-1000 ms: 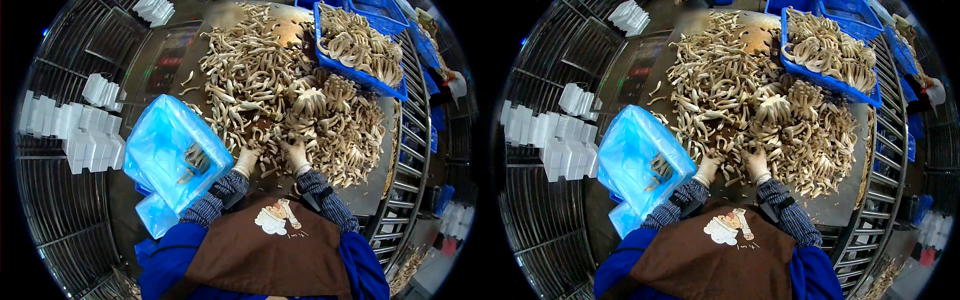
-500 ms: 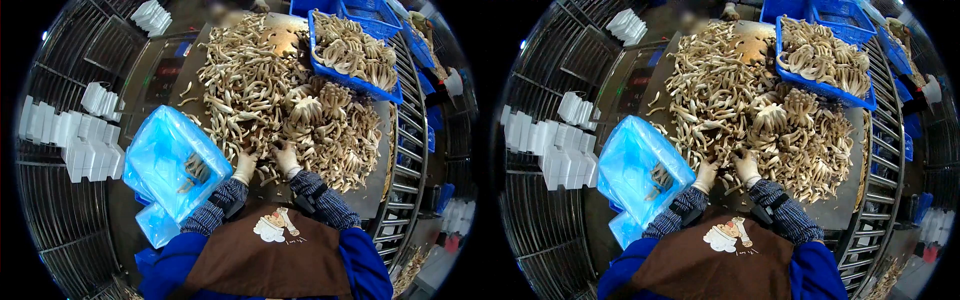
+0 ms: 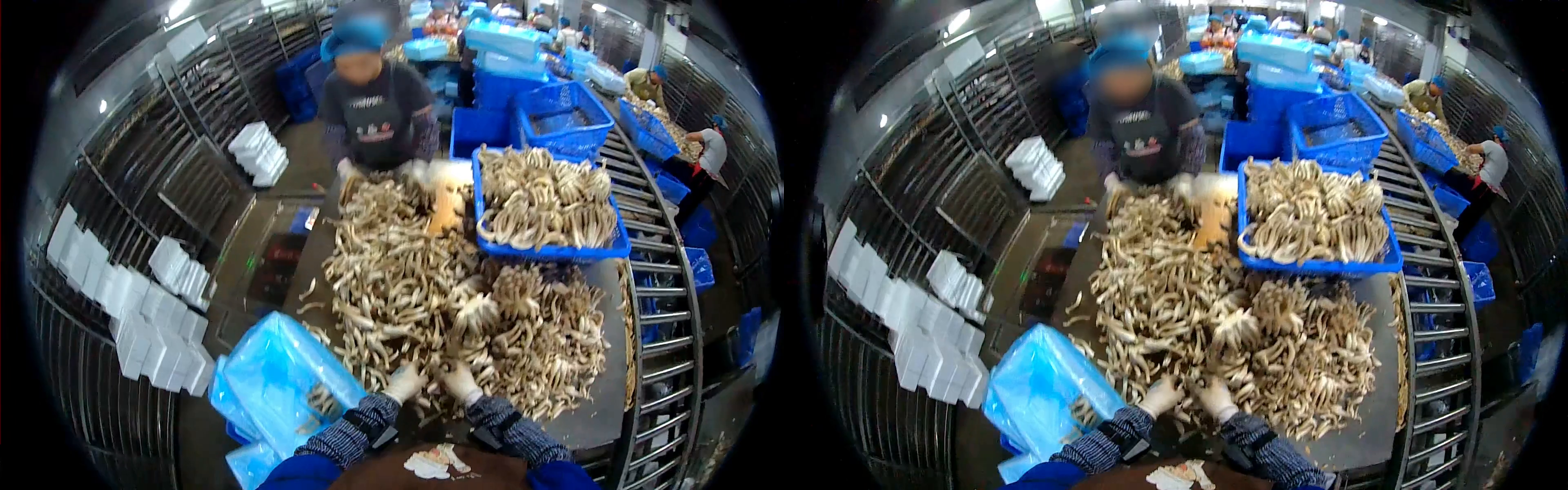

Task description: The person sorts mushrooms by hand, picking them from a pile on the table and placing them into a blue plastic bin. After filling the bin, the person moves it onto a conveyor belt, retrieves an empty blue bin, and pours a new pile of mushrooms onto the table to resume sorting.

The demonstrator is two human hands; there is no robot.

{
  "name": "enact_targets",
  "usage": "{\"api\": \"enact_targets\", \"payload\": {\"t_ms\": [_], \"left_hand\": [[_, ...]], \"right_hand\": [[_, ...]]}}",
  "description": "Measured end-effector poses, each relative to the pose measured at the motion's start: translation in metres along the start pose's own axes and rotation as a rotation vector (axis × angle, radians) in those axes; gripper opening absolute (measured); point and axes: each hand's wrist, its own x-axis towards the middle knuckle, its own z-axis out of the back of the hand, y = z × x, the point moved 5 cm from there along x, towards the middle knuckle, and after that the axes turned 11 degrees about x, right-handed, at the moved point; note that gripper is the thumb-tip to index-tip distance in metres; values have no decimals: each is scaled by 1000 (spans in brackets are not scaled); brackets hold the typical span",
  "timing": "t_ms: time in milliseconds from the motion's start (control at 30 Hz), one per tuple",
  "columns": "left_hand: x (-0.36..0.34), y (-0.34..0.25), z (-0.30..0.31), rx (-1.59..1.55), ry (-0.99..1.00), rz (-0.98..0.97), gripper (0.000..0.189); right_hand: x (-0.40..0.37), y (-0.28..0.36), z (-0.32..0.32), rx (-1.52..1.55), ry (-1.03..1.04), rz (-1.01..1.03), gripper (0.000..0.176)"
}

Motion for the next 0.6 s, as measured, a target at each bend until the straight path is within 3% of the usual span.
{"api": "enact_targets", "payload": {"t_ms": [100, 133, 200, 267, 400, 467, 533, 567, 600], "left_hand": [[28, -32, 31, 188, -108, -141, 82], [40, -47, 43, 188, -219, -102, 82], [49, -103, 73, 202, -438, -215, 79], [58, -161, 87, 276, -194, -255, 82], [105, -208, 54, 680, 8, -411, 90], [116, -214, 50, 725, 17, -487, 85], [107, -213, 56, 707, -79, -542, 80], [95, -207, 59, 643, -40, -456, 76], [96, -191, 54, 613, -166, -485, 75]], "right_hand": [[-33, 40, 36, -79, -123, -118, 66], [-26, 25, 32, -104, -70, -26, 69], [-23, 2, 25, -131, -49, 79, 69], [-38, 11, 32, -41, -8, 52, 69], [-59, 22, 41, -43, 24, 71, 73], [-71, 26, 49, -1, 8, 62, 77], [-82, 39, 62, 242, 137, -182, 71], [-64, 1, 41, 510, 152, -80, 61], [-60, -1, 43, 564, 182, 1, 50]]}}
